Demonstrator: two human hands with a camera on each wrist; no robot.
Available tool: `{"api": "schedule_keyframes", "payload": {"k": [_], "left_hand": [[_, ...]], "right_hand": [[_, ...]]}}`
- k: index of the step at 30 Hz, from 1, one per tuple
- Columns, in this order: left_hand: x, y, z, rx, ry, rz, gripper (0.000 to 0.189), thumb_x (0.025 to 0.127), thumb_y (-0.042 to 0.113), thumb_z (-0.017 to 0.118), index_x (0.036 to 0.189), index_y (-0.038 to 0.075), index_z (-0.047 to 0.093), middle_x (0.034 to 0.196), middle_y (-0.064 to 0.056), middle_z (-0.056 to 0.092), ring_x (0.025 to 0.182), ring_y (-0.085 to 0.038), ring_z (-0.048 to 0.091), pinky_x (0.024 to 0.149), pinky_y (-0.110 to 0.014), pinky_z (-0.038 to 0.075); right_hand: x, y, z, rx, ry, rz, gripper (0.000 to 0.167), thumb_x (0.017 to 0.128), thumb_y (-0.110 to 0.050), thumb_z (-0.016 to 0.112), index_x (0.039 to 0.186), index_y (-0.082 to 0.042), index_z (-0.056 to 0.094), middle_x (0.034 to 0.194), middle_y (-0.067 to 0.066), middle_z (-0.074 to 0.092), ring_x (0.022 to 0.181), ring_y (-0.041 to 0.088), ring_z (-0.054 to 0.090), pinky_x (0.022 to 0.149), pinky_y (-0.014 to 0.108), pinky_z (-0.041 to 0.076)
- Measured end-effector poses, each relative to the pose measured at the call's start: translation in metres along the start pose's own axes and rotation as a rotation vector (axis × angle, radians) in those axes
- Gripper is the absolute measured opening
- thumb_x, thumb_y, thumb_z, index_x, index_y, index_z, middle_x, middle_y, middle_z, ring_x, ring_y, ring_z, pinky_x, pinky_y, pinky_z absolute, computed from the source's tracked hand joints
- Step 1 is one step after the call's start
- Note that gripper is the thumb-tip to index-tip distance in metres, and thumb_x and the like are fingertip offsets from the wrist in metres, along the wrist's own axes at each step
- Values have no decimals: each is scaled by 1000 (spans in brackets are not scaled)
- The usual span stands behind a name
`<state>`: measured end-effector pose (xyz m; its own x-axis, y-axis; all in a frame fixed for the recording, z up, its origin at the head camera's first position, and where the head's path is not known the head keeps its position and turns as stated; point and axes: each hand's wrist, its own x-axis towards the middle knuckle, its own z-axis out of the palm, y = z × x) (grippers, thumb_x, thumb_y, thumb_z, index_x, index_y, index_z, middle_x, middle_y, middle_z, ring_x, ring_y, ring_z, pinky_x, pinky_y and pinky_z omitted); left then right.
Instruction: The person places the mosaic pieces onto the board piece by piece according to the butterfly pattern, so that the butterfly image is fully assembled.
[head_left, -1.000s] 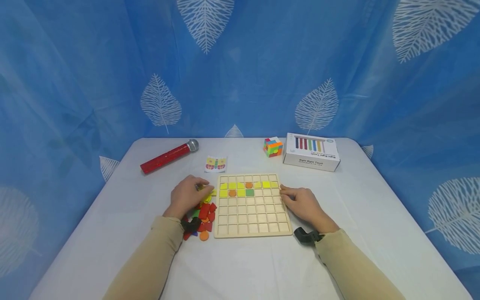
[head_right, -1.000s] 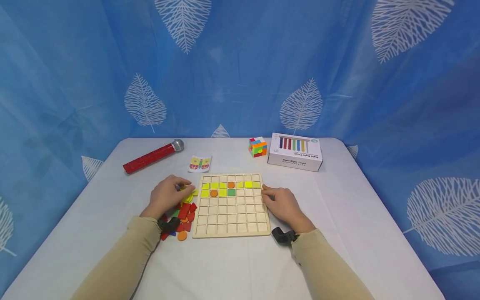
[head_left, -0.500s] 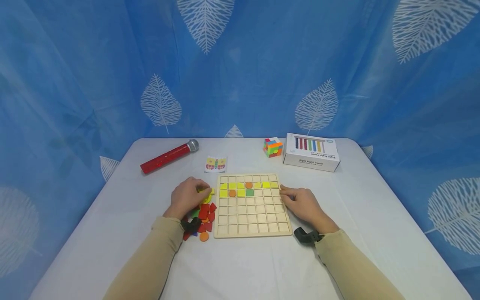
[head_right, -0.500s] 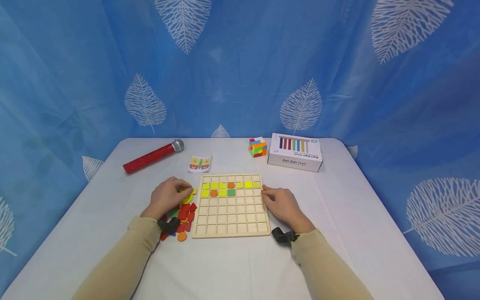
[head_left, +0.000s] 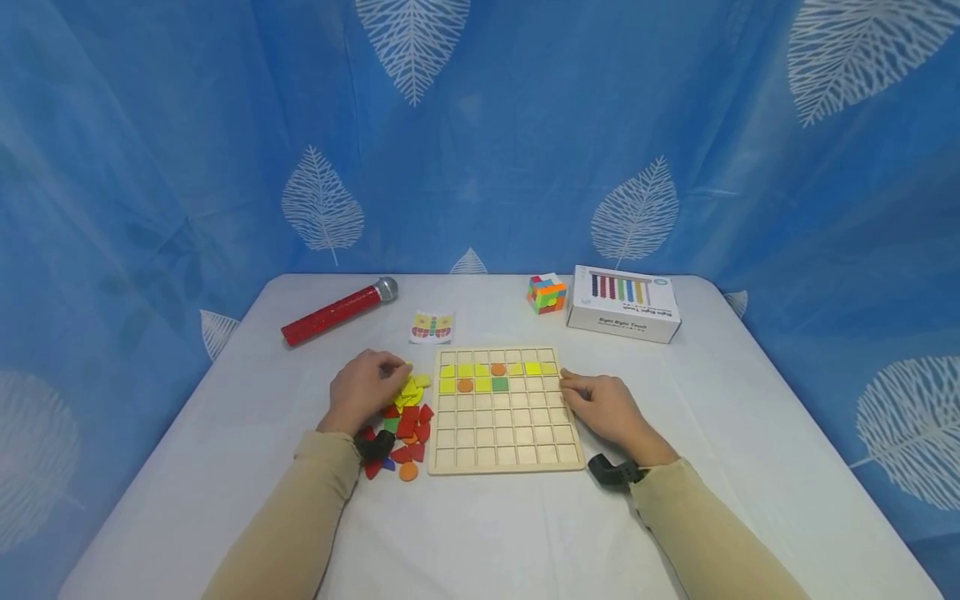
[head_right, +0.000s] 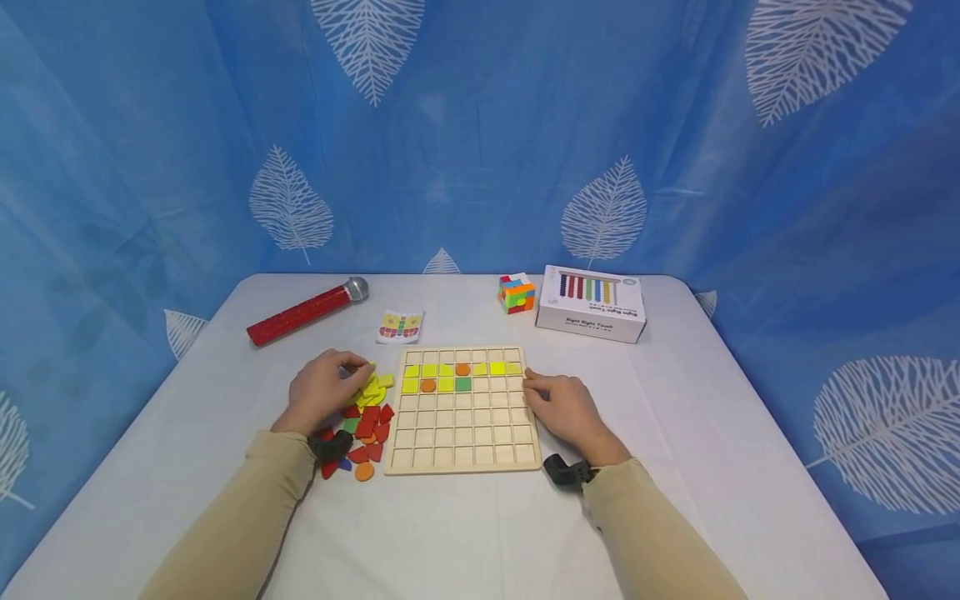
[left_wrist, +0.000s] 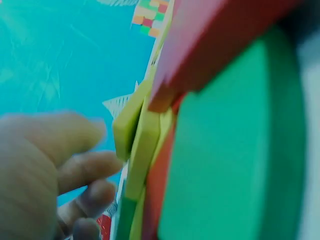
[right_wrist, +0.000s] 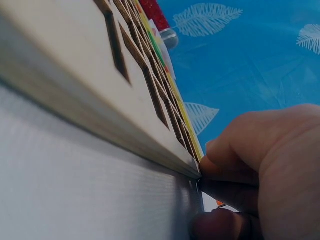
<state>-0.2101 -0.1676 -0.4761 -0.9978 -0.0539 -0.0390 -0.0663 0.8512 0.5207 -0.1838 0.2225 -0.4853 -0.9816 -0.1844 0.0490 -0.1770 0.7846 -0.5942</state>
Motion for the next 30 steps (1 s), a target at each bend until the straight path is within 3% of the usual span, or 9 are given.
{"api": "schedule_keyframes", "payload": {"k": [5,14,21,25,30], "left_hand": [[1,9,4,38,-70,65,49,86,51,78,122,17,74,111,-3,64,97,-22,58,87,-41,54],[1,16,3,13,-108,22,38,88,41,80,116,16,73,112,-4,63,96,-23,58,86,-40,54],[-1,17,2,-12,-56,18,30,92,39,75,112,17,70,104,-3,62,90,-21,58,77,-34,53],[-2,20,-2,-61,-45,-20,29,95,39,72,114,17,68,104,-3,64,86,-21,59,73,-32,52],[-3,30,-5,-143,-21,-13,28,98,39,69,115,18,69,109,-5,69,88,-24,59,75,-35,49]], "right_hand": [[0,1,-2,3,1,6,33,101,-28,63,127,-11,73,142,4,62,135,32,57,111,53,43],[-2,2,-2,-2,7,11,34,100,-27,63,128,-10,72,142,4,62,135,32,57,112,53,43],[-2,2,-2,3,6,13,33,100,-27,64,128,-10,72,143,4,62,135,32,56,112,53,43],[-2,0,-1,8,3,15,34,100,-27,63,128,-10,72,143,4,61,136,32,56,112,53,43],[-2,-3,-1,17,1,15,34,100,-28,64,127,-10,72,143,5,62,135,32,57,112,53,43]]}}
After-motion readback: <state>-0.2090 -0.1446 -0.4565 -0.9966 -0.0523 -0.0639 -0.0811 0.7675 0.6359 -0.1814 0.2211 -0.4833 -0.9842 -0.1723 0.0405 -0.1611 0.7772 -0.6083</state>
